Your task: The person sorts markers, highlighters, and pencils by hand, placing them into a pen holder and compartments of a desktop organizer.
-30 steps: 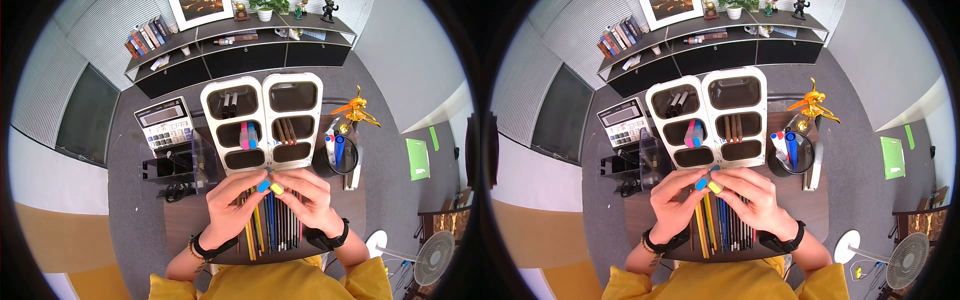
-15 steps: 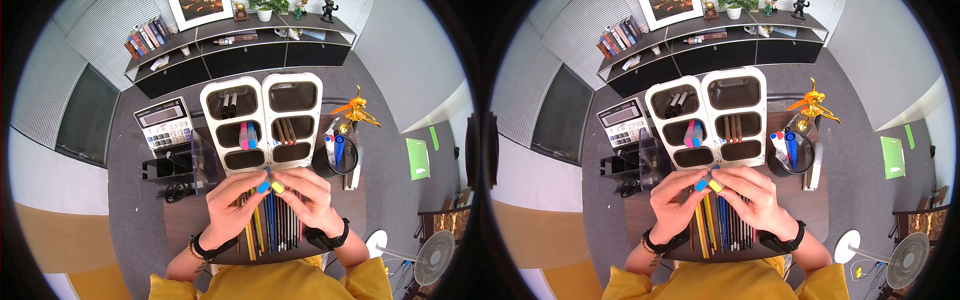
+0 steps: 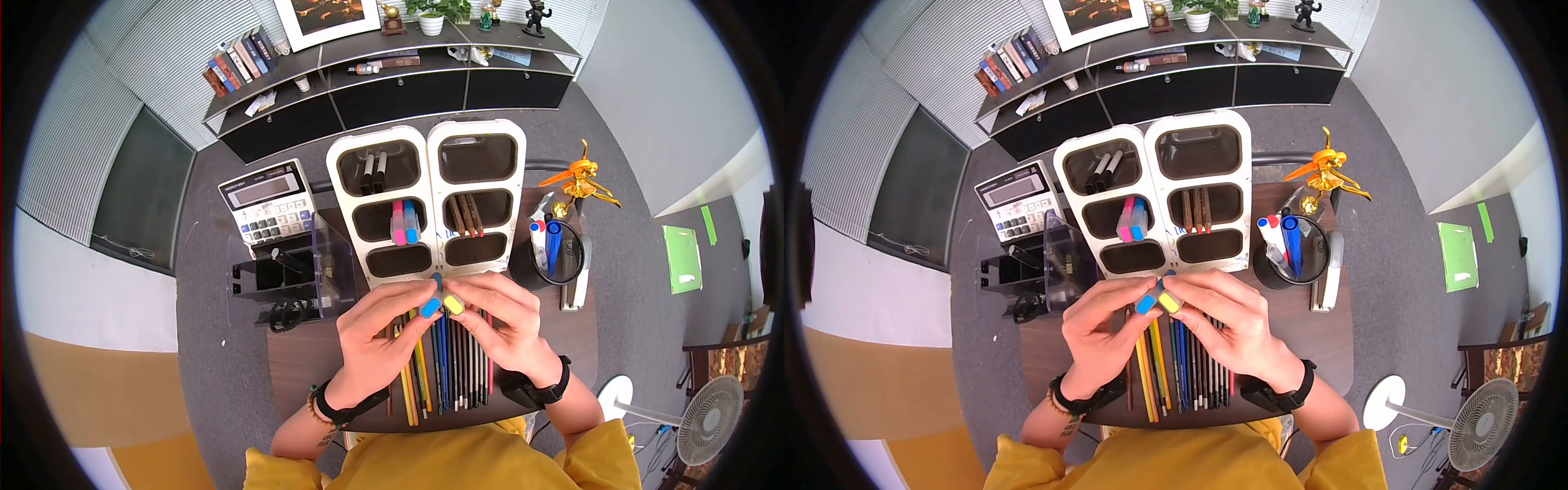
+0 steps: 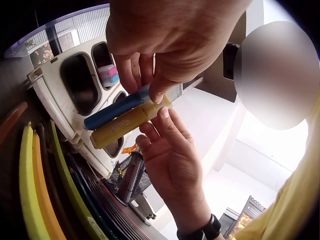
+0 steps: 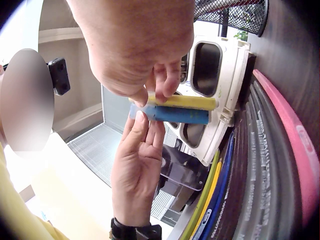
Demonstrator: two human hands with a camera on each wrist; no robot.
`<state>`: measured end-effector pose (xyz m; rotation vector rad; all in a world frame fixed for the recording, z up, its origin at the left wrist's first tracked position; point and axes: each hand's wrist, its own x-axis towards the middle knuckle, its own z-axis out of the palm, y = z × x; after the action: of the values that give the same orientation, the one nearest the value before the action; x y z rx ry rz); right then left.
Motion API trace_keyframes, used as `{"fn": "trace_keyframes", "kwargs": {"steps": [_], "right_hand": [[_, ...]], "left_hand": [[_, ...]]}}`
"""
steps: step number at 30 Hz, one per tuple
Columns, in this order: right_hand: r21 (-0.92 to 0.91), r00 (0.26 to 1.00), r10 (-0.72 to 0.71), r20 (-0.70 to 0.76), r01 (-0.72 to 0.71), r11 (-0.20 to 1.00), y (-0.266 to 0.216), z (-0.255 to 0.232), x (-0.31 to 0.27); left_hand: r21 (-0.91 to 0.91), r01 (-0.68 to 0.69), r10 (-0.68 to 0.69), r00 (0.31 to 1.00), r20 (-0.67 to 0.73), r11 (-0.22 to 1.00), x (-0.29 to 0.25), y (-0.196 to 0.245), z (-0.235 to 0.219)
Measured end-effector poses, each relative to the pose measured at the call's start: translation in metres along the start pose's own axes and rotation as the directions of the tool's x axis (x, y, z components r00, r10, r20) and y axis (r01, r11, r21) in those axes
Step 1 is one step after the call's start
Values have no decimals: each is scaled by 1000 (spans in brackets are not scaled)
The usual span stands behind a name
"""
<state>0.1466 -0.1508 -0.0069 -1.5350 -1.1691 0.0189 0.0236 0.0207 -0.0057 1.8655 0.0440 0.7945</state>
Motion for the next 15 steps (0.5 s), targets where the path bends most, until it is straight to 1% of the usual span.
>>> {"fn": "trace_keyframes", "kwargs": {"steps": [13, 15], "right_hand": [[-3, 1000, 4, -8, -4, 1000, 0, -1, -1], [-9, 1000, -11, -11, 11, 1000, 0, -1, 0]], "left_hand": [[4, -24, 24, 1000, -7, 1000, -2, -7, -1], [-21, -17, 17, 1000, 18, 1000, -4, -10, -3]]}}
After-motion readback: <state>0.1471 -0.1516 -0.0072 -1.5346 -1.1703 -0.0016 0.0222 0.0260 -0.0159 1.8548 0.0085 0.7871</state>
